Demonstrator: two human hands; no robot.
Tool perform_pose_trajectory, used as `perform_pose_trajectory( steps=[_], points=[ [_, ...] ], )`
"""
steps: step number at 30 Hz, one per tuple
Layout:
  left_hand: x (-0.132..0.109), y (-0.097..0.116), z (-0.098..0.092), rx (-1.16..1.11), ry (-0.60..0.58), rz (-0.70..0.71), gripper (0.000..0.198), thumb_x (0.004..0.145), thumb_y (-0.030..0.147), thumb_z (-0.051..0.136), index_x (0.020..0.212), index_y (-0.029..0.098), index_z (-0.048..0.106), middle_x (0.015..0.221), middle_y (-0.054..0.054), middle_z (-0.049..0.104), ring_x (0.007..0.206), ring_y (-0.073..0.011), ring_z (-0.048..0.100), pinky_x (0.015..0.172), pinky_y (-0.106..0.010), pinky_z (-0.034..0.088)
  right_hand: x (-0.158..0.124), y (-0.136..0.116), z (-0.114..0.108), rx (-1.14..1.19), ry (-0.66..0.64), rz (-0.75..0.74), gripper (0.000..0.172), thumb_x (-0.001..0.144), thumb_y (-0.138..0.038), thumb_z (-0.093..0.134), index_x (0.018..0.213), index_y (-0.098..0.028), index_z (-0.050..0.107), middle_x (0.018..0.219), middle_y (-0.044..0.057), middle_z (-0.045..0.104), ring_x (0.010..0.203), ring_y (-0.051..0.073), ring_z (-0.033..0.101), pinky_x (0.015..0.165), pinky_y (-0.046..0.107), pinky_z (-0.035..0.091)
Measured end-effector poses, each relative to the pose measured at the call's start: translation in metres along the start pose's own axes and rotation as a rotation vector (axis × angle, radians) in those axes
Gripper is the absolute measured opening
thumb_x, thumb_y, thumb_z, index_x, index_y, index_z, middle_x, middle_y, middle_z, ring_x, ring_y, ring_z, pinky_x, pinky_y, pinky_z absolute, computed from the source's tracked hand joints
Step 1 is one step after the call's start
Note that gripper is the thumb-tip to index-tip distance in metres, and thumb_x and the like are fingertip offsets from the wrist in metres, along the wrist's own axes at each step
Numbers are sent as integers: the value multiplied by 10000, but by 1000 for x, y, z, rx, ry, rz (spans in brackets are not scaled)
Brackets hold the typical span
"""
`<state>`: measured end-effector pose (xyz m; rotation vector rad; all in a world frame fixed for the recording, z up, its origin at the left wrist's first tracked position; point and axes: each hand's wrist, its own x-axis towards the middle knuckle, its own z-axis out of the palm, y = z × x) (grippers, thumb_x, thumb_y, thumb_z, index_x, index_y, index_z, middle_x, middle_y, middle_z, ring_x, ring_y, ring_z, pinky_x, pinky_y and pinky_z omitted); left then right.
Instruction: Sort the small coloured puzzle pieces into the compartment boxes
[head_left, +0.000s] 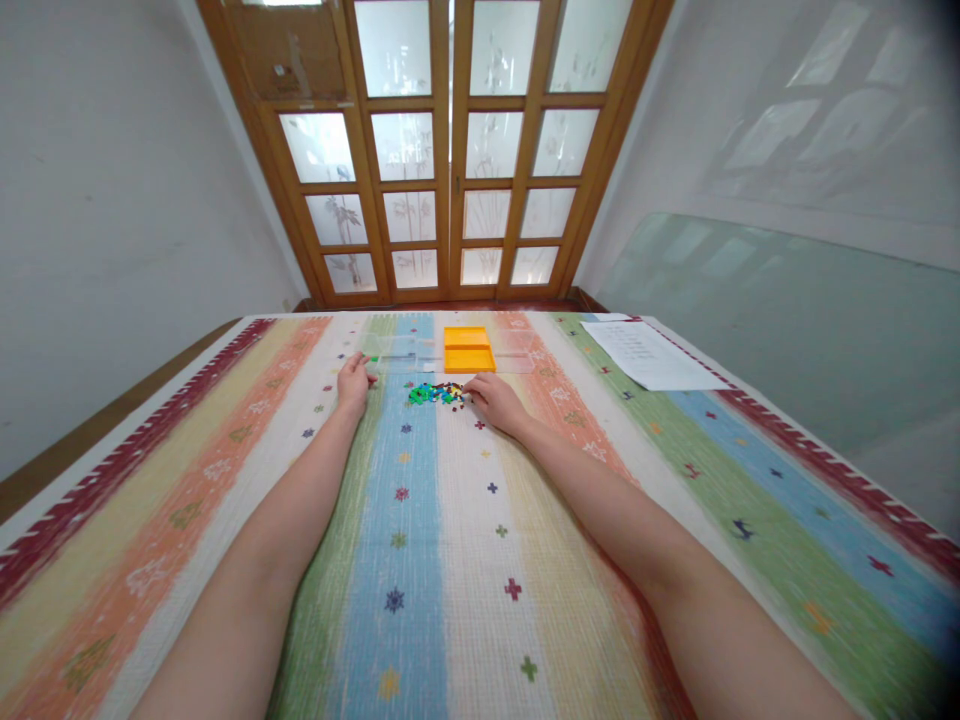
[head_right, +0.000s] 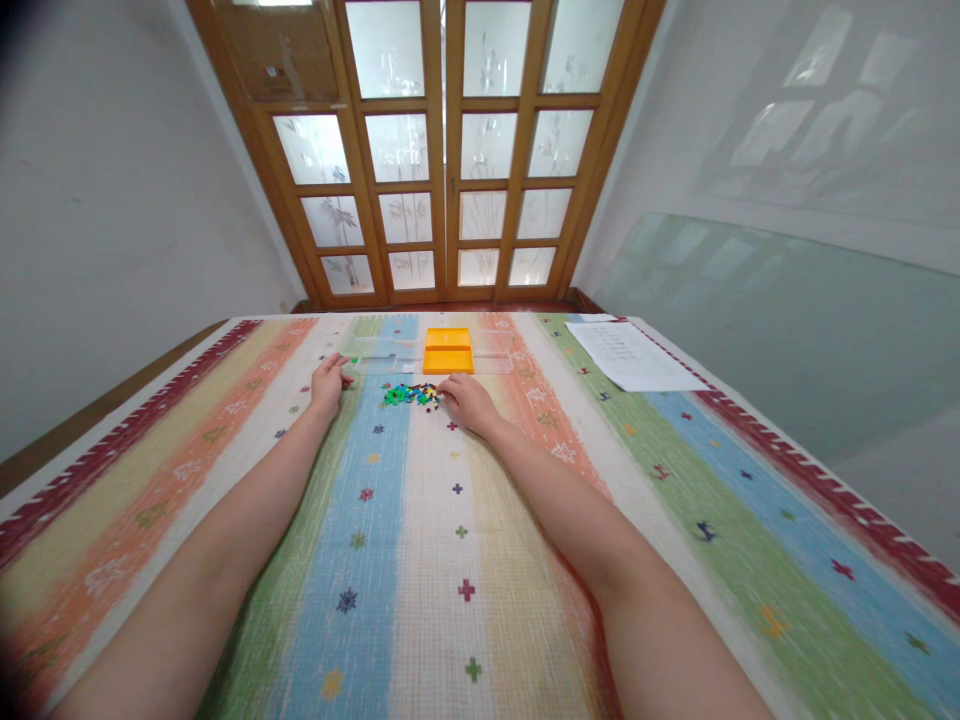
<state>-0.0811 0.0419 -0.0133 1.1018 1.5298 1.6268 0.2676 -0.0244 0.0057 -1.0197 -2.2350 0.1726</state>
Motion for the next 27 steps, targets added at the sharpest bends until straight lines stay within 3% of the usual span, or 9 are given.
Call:
perform_pose_trajectory(
  steps=[12,20,27],
  points=[
    [5,-8,0,72,17,26,548,886,195,492,1422,163,599,1427,-131,627,601,-84,625,558,-236,500,0,0,1,39,27,9,207,955,-119,562,1015,-210,738,1007,73,706,985,217,619,882,330,470],
    [-7,-3,1,311,-34,170,436,842,230,535,1240,184,707,1051,-70,740,717,-169,662,789,-315,545,3,32,-5,119,324,330,220,903,-197,543,1028,-204,724,1034,80,737,971,240,645,908,383,502],
    [-19,10,1,427,-57,309,359,833,191,540,1130,186,743,1040,-83,723,854,-217,665,928,-363,519,-3,67,-16,46,459,482,398,896,-186,453,1184,-171,727,1202,130,733,1109,281,652,1024,453,492]
  ],
)
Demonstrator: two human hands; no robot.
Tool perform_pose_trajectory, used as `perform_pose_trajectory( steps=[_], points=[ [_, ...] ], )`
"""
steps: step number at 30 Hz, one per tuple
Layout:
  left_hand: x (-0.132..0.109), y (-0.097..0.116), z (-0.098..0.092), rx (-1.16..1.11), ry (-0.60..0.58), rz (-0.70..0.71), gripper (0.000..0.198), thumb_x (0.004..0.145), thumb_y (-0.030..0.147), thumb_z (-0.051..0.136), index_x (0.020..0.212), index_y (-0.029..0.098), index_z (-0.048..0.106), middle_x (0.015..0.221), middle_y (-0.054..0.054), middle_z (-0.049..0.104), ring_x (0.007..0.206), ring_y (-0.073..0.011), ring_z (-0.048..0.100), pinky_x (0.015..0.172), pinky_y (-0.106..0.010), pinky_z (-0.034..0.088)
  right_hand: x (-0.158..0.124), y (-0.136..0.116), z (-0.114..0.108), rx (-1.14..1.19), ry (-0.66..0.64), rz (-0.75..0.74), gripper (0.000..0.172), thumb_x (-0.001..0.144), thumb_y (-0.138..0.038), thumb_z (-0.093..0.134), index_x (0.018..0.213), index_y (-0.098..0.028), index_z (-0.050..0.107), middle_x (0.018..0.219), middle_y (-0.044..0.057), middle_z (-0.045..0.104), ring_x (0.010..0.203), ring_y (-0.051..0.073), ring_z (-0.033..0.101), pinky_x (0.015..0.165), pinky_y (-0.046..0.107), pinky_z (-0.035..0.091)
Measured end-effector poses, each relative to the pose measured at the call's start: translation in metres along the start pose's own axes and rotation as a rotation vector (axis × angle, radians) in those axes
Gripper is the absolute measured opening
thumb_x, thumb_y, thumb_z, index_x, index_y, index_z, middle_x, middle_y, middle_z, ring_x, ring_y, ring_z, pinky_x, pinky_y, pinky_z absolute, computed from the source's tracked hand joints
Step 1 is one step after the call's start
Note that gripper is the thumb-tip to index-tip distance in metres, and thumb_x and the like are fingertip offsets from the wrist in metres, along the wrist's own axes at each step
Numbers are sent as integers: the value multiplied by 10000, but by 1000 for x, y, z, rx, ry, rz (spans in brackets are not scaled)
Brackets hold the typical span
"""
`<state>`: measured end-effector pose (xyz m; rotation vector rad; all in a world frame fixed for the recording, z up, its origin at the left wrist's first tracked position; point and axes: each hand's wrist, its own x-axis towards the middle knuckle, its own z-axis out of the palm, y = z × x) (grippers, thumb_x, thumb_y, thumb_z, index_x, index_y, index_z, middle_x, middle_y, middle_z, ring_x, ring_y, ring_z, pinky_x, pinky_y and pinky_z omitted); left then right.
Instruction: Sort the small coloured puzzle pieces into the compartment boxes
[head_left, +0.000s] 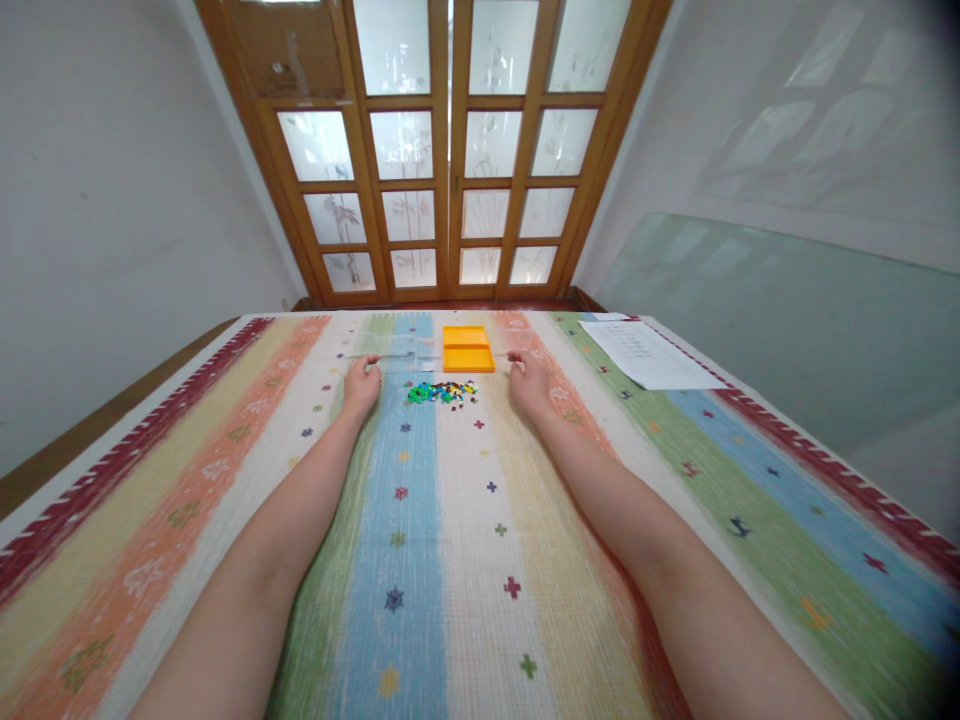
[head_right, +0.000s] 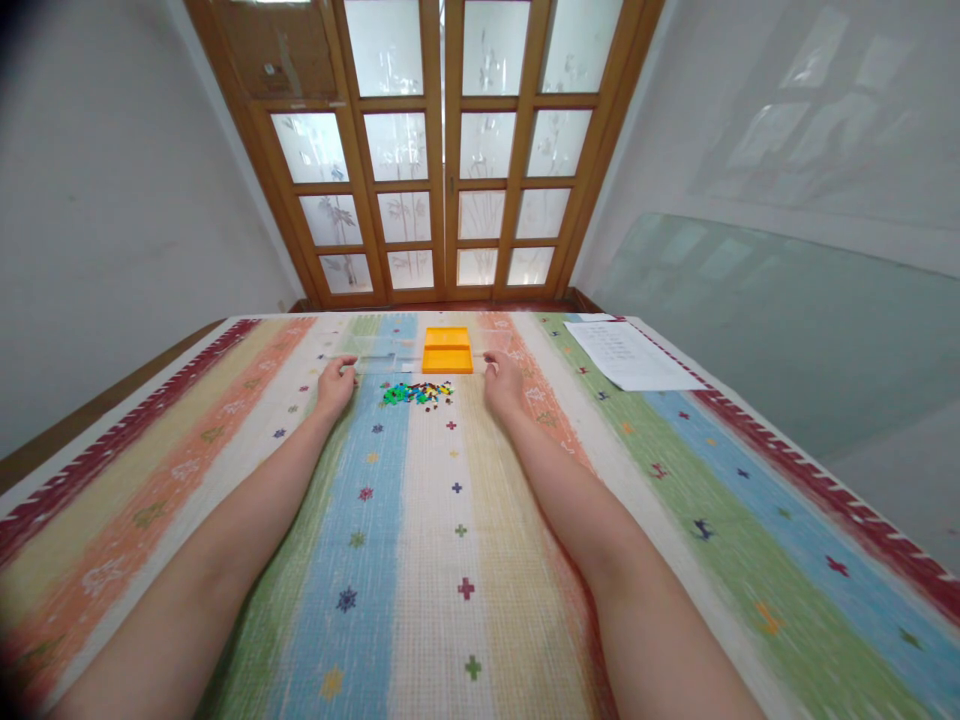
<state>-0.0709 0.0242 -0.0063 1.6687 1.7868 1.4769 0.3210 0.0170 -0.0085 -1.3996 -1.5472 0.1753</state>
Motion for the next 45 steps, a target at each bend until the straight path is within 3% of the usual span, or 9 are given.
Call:
perform_pose_trajectory(
  steps=[6,11,20,27,35,45],
  points=[
    [-2,4,-1,-10,-23,7,336,829,173,540,1094,189,746,1112,-87,717,889,-214,663,900,-344,518,0,9,0,-77,21,46,466,881,-191,464,1271,-164,718,1278,133,717,1189,295,636,1091,500,475],
    [-2,5,1,-15,-62,8,294,850,187,548,1058,197,755,1046,-75,736,919,-229,665,891,-347,518,0,9,1,-110,-38,-20,473,893,-203,481,1311,-151,695,1337,145,684,1247,295,604,1136,517,441],
    [-9,14,3,71,-203,159,234,895,206,554,967,216,777,975,-67,748,848,-234,648,860,-364,505,-6,-9,3,-134,-123,-185,341,907,-186,540,1196,-177,719,1214,139,710,1185,301,600,1081,502,449],
    [-20,30,2,108,-379,273,168,857,227,629,917,236,786,922,-63,738,814,-230,622,843,-361,502,-23,-45,7,-154,-368,-397,214,930,-159,567,1014,-205,759,1022,100,733,1018,260,612,958,412,461],
    [-22,31,3,99,-534,359,216,813,220,628,949,234,795,920,-58,737,842,-231,635,863,-372,508,-26,-49,4,-169,-468,-441,294,854,-10,544,860,-209,760,940,78,675,985,238,586,899,345,451],
    [-22,27,5,83,-581,362,287,749,184,629,983,217,792,847,-40,704,737,-196,598,770,-337,496,-29,-58,0,-166,-542,-542,186,982,-242,611,1063,-226,778,1012,88,667,1000,242,580,905,352,441]
  ],
)
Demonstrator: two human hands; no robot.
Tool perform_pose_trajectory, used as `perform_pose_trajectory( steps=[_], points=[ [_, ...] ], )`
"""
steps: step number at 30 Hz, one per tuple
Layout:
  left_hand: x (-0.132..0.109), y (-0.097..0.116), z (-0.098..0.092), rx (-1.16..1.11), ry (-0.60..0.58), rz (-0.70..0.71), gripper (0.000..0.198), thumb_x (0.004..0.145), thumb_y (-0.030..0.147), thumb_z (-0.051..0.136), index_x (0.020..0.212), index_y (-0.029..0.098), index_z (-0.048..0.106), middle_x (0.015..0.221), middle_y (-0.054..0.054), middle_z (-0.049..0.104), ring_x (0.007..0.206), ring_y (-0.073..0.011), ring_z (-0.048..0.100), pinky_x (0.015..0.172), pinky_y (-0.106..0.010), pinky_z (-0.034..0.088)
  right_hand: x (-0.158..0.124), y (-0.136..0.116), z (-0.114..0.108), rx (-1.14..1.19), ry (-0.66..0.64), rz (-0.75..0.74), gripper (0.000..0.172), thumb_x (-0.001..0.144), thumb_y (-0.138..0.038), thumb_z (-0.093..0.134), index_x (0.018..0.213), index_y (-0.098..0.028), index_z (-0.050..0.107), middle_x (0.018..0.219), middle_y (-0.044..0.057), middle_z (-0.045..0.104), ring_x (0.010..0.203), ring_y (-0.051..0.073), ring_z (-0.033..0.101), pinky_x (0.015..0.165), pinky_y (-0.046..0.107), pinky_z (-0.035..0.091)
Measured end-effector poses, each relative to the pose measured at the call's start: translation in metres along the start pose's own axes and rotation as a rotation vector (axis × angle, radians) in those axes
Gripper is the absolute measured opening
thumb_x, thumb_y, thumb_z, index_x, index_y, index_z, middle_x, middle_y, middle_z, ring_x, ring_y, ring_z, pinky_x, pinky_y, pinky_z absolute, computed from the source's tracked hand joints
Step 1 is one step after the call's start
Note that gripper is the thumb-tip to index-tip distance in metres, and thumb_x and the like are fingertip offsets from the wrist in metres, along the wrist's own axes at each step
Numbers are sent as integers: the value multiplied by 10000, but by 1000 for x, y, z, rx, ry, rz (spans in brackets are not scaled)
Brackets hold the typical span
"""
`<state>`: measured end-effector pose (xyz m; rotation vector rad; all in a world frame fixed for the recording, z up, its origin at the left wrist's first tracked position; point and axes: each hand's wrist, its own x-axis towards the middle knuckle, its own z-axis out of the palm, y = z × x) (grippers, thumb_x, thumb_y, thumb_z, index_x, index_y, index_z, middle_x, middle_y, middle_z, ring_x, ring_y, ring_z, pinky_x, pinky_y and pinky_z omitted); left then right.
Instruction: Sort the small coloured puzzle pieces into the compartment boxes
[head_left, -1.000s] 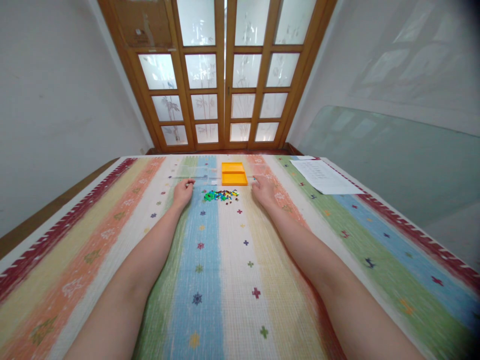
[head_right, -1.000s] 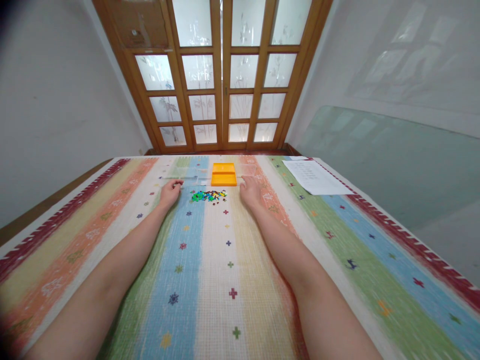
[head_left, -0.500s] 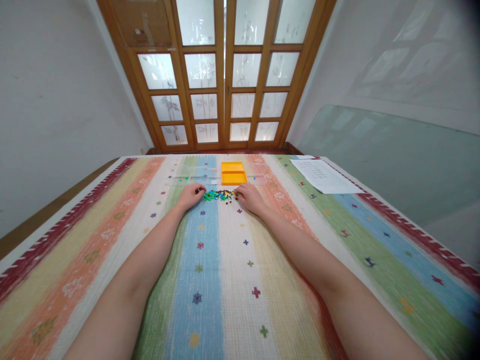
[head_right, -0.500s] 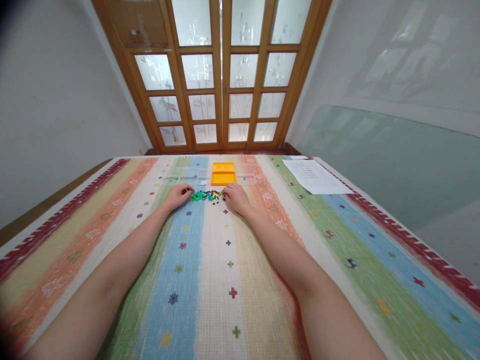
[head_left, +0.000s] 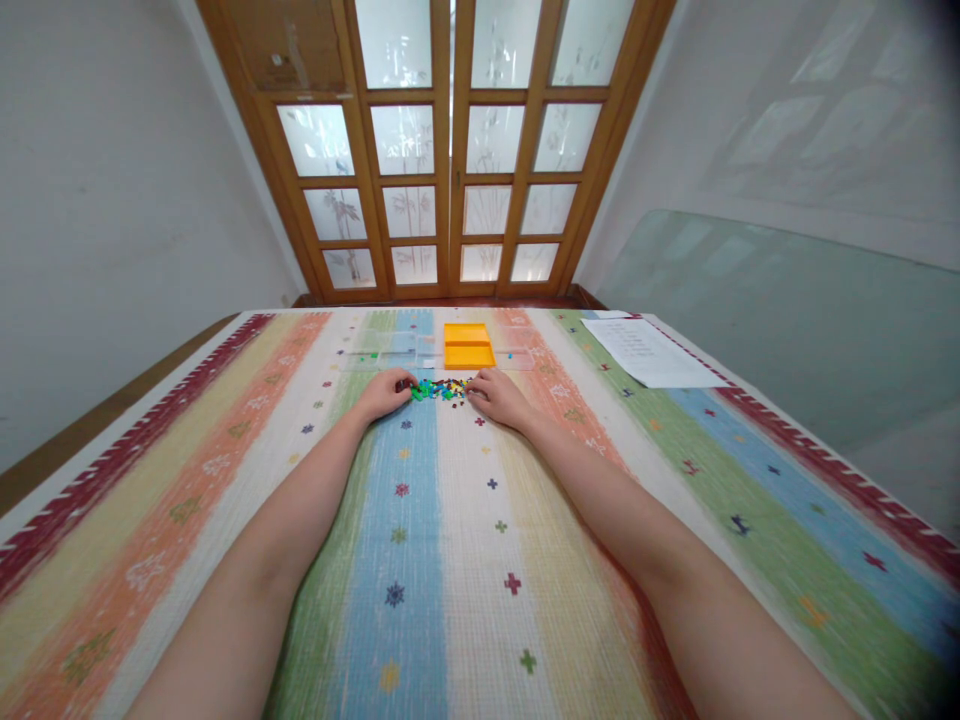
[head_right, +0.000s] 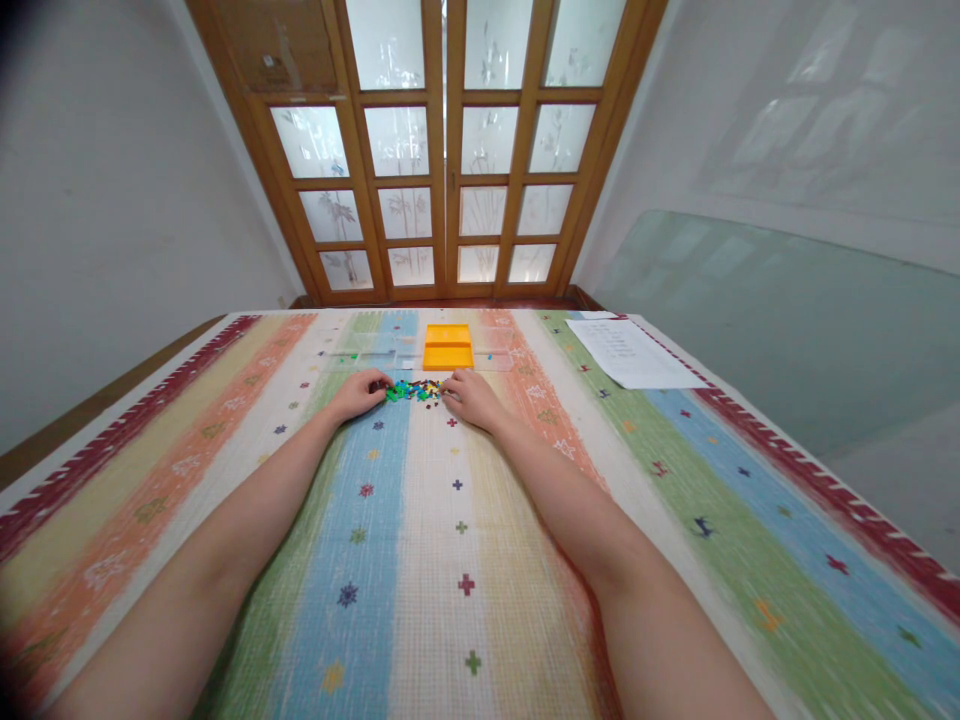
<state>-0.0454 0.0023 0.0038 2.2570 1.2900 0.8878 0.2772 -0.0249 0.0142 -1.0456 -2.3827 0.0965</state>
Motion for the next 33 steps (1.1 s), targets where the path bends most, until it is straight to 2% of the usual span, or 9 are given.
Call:
perform_pose_trajectory(
  steps=[5,14,20,27,30,33],
  points=[
    [-1,4,-3,-1,-42,-5,253,732,179,625,933,205,777,873,-44,707,753,-198,592,767,-337,494,2,-3,5,-66,-26,-42,198,988,-255,614,1103,-227,772,1005,88,657,977,240,575,866,342,425],
    [0,3,-4,-14,-73,48,252,733,188,605,927,204,766,905,-47,703,782,-200,598,785,-346,507,2,-2,7,-48,-7,-36,142,993,-282,628,963,-210,747,984,82,660,964,233,578,854,337,422],
    [-1,2,-4,-28,-77,18,232,738,220,618,928,201,751,905,-40,711,787,-194,592,759,-323,484,3,-1,9,-38,-18,-26,107,982,-255,646,946,-206,735,992,79,668,964,228,585,844,324,417],
    [4,-8,-2,-219,5,-38,198,794,285,642,937,173,720,851,-23,712,734,-159,595,727,-290,464,5,-8,6,-9,10,29,120,999,-207,595,934,-190,695,967,82,687,944,223,591,843,313,412],
    [7,-13,-1,-378,104,-80,206,797,329,666,930,172,689,861,-34,722,776,-172,637,767,-300,489,5,-9,4,46,53,104,126,994,-173,569,936,-192,680,933,65,696,885,210,592,793,298,406],
    [10,-16,-1,-480,216,-175,243,793,365,670,945,175,681,838,-34,722,740,-168,635,735,-294,495,4,-8,4,90,65,134,143,980,-146,555,915,-196,672,910,51,693,838,198,584,746,286,394]
  ],
)
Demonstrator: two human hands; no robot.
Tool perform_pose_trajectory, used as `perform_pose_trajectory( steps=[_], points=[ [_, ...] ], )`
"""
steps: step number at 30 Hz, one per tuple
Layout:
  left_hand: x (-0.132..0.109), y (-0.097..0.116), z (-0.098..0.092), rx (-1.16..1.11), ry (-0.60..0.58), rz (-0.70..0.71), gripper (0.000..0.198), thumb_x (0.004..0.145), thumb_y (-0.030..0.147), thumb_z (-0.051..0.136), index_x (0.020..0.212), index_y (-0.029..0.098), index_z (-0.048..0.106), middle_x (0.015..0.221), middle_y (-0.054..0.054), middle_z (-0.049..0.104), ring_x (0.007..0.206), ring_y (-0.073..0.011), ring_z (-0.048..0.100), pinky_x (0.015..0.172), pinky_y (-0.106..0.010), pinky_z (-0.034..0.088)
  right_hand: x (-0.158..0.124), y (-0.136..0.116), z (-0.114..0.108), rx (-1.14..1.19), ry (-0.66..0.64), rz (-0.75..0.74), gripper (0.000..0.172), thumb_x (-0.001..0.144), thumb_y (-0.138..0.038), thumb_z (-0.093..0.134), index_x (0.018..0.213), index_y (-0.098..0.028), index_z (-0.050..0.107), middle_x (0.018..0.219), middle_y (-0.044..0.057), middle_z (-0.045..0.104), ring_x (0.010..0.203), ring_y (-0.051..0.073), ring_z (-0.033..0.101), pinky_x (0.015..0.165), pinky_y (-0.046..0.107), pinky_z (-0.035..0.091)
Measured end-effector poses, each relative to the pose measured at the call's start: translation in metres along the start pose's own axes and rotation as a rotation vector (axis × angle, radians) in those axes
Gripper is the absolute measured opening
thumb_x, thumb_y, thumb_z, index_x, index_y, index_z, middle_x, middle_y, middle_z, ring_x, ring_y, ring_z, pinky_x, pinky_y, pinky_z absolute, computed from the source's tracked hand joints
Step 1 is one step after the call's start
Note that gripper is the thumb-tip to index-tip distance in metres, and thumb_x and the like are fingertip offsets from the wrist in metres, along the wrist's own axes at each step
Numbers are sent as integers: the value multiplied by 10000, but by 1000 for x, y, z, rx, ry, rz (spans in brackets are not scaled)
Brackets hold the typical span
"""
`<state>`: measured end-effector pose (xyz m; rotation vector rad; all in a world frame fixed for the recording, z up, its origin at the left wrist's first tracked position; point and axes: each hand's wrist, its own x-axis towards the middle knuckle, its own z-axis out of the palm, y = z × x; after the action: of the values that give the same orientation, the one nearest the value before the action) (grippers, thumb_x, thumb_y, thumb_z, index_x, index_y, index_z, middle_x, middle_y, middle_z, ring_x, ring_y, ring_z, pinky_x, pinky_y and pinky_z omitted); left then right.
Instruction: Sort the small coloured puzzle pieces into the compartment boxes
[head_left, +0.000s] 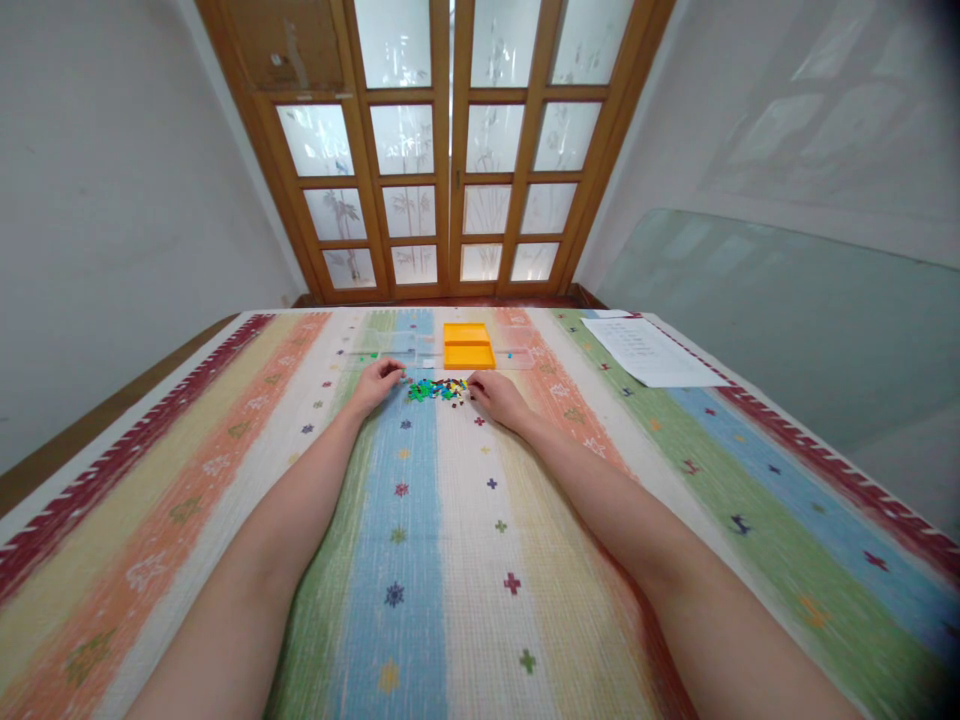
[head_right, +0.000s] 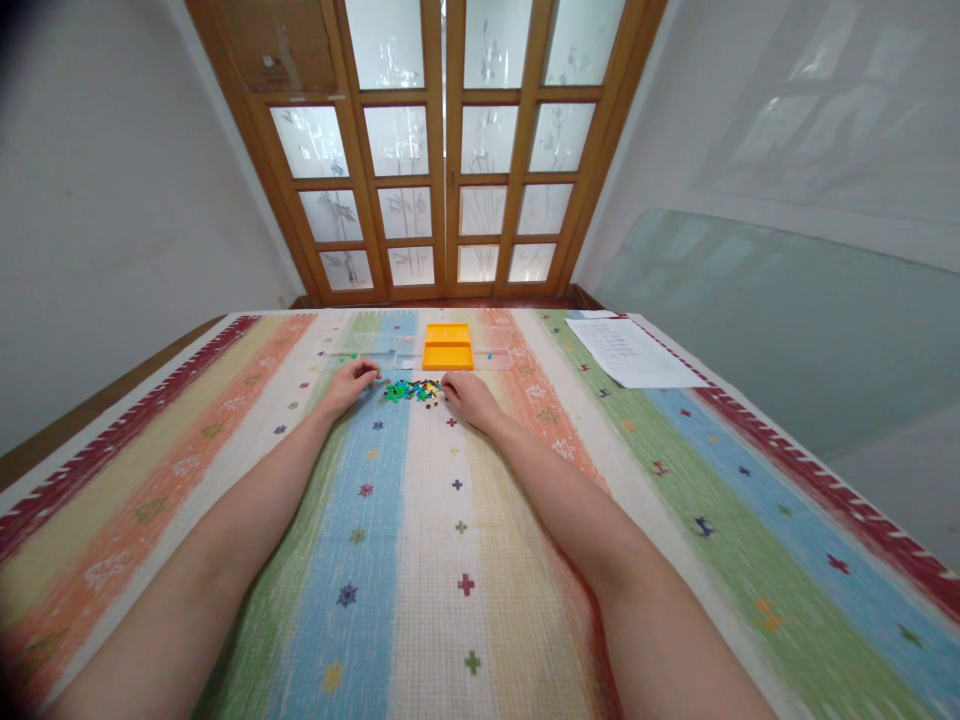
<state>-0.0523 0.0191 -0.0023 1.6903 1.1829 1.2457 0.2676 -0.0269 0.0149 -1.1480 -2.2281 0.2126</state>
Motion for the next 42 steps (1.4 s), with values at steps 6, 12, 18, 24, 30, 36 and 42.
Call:
perform_pose_trajectory(
  steps=[6,12,18,24,30,36,42],
  points=[
    [5,-5,-5,-45,240,-69,233,796,324,638,958,168,701,764,-18,682,653,-142,591,653,-259,481,0,4,3,6,15,-45,129,956,-133,565,916,-198,670,916,55,684,874,208,573,780,294,406],
    [10,-14,-17,-135,526,-117,205,797,260,585,964,168,663,762,-8,675,571,-108,588,564,-213,474,-1,5,3,21,18,-73,129,963,-138,566,967,-203,676,956,61,695,916,216,588,815,305,426],
    [13,-22,-32,-144,638,-204,321,823,238,566,1120,165,663,1069,-88,763,595,-96,649,515,-186,477,-1,4,3,16,19,-81,129,965,-139,567,955,-200,680,960,62,704,913,215,598,818,311,434],
    [14,-26,-31,-92,571,-229,529,858,235,552,1381,172,592,1211,-117,747,623,-110,675,546,-219,523,-1,4,3,43,34,-85,144,945,-124,567,962,-204,686,970,66,707,930,218,607,843,322,449],
    [9,-25,-26,134,475,-158,382,875,251,533,1212,178,697,1077,-80,766,637,-144,657,658,-279,543,2,12,4,126,188,47,143,905,-148,569,914,-198,703,933,73,712,899,223,618,838,344,480],
    [4,-16,-19,250,360,-84,318,902,289,573,1163,188,724,981,-58,763,671,-178,660,718,-306,516,5,45,-3,295,412,340,253,891,-228,547,1033,-198,754,1049,81,763,944,221,673,915,376,531],
    [1,-8,-15,178,353,-89,271,866,236,611,1097,195,746,918,-45,752,646,-181,628,725,-300,500,3,83,-11,295,538,498,332,883,-317,548,1063,-173,787,1038,102,786,930,254,704,922,405,541]
  ],
)
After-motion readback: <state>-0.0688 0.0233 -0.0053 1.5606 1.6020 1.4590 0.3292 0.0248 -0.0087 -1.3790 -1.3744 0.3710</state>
